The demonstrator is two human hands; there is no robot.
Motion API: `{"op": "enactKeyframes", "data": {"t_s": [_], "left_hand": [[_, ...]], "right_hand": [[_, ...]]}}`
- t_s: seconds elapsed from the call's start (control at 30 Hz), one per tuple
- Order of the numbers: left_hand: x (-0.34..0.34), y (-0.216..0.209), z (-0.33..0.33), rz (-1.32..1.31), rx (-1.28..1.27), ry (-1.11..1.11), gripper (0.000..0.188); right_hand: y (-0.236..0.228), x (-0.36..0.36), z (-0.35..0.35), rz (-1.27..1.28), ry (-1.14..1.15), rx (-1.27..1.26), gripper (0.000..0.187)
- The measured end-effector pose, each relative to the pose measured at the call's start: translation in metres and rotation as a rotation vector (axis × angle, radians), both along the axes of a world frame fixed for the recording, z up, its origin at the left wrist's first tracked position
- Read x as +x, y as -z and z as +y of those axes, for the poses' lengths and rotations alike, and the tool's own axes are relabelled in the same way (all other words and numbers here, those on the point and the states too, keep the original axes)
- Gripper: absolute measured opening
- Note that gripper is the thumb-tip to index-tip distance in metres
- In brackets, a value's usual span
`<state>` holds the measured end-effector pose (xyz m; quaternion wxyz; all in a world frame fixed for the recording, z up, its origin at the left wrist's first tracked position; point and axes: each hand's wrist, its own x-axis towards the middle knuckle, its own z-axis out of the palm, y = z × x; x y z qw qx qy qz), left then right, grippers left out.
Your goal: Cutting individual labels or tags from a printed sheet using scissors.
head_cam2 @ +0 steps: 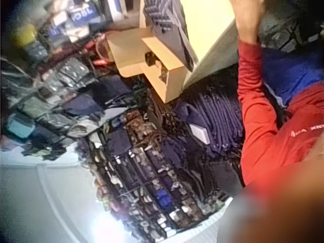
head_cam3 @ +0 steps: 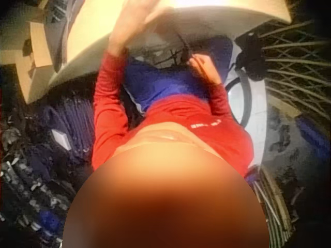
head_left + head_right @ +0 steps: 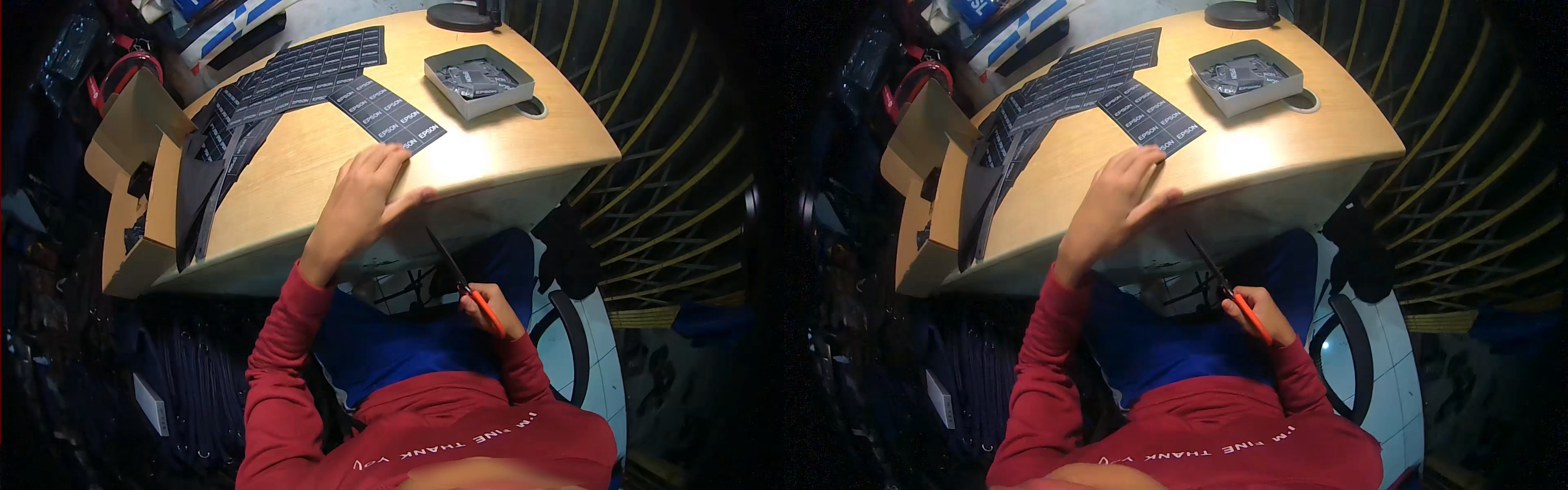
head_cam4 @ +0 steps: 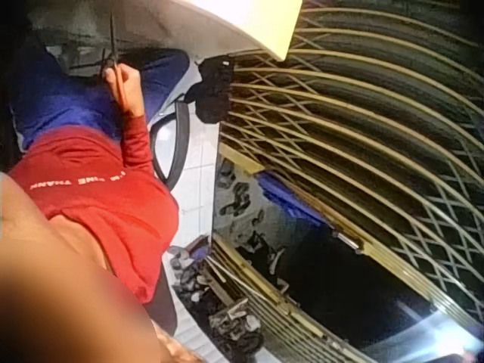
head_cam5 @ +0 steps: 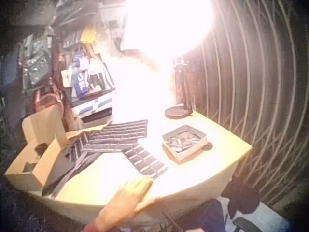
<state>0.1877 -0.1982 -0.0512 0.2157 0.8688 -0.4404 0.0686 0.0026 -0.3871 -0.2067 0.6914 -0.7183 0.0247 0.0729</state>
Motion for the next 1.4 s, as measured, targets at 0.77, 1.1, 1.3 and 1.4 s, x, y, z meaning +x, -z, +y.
{"op": "enactKeyframes", "data": {"t_s": [0.77,1.1,1.3,1.4], "left_hand": [[-0.046,0.032,0.013,-0.295,-0.283,-0.154,0.026],[-0.106,0.069,0.008,0.055,-0.835,-0.438,0.045],[-0.092,0.084,0.0,0.939,-1.159,-0.343,0.036],[-0.078,0.073,-0.009,0.976,-1.21,-0.354,0.029]], "right_hand": [[-0.032,-0.01,-0.027,-0.078,-0.093,0.467,0.056],[-0.033,-0.013,-0.004,-0.042,0.017,0.173,0.047],[-0.019,-0.025,0.007,-0.026,0.05,0.105,0.066],[-0.014,-0.033,0.012,-0.034,0.051,0.083,0.068]]}}
